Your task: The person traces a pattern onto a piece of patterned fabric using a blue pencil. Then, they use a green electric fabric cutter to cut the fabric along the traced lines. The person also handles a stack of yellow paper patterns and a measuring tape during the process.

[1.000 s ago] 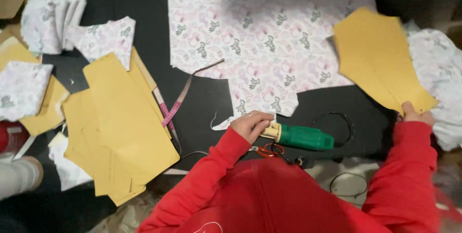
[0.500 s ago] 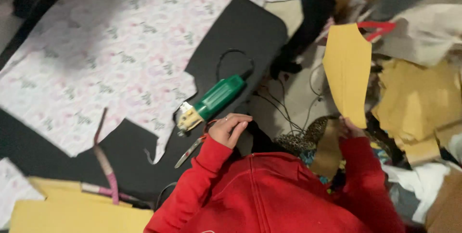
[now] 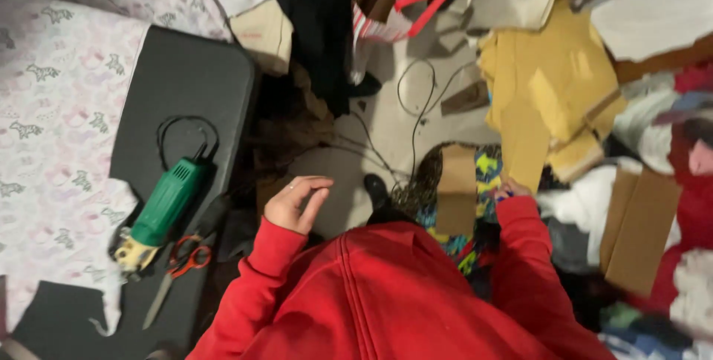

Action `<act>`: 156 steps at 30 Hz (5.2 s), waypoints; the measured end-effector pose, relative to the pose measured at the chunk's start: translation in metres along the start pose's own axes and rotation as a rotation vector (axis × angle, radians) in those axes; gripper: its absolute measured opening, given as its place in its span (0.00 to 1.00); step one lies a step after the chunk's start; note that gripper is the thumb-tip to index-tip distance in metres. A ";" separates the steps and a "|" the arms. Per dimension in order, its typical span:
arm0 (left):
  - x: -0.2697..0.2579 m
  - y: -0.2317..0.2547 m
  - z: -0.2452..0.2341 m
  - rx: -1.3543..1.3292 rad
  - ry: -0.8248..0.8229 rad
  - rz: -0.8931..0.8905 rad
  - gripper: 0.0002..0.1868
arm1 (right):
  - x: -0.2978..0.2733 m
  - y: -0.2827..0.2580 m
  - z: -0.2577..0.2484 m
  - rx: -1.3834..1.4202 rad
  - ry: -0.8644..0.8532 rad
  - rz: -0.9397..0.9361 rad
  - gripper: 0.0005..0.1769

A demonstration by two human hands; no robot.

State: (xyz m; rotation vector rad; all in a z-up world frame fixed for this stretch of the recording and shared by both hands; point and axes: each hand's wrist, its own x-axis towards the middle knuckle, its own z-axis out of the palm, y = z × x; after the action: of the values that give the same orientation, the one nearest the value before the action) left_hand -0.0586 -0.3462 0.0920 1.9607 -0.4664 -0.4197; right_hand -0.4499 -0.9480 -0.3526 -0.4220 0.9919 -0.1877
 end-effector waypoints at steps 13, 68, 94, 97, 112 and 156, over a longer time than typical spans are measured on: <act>0.361 0.078 0.150 -0.268 0.352 0.314 0.53 | -0.023 -0.073 0.104 -0.308 0.161 0.033 0.10; -0.355 -0.094 -0.175 -0.256 1.664 -0.411 0.47 | -0.346 0.582 0.734 -1.490 -2.045 -0.700 0.14; -0.322 -0.281 -0.343 0.009 2.336 -0.815 0.53 | -0.271 0.437 0.786 -1.899 -1.919 -0.945 0.38; -0.315 -0.266 -0.339 0.146 2.364 -0.972 0.52 | -0.262 0.443 0.784 -1.904 -1.946 -0.943 0.38; -0.267 -0.208 -0.222 0.638 1.823 -0.790 0.47 | -0.243 0.428 0.830 -1.904 -1.944 -0.692 0.34; 0.088 -0.282 -0.214 0.643 0.511 -0.306 0.31 | -0.096 0.361 0.942 -2.187 -1.009 -0.051 0.33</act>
State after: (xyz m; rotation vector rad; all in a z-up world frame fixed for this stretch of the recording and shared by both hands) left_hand 0.1594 -0.1136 -0.0845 2.6665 0.0502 0.0757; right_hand 0.2778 -0.3454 0.0139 -2.2097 -0.2459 1.1291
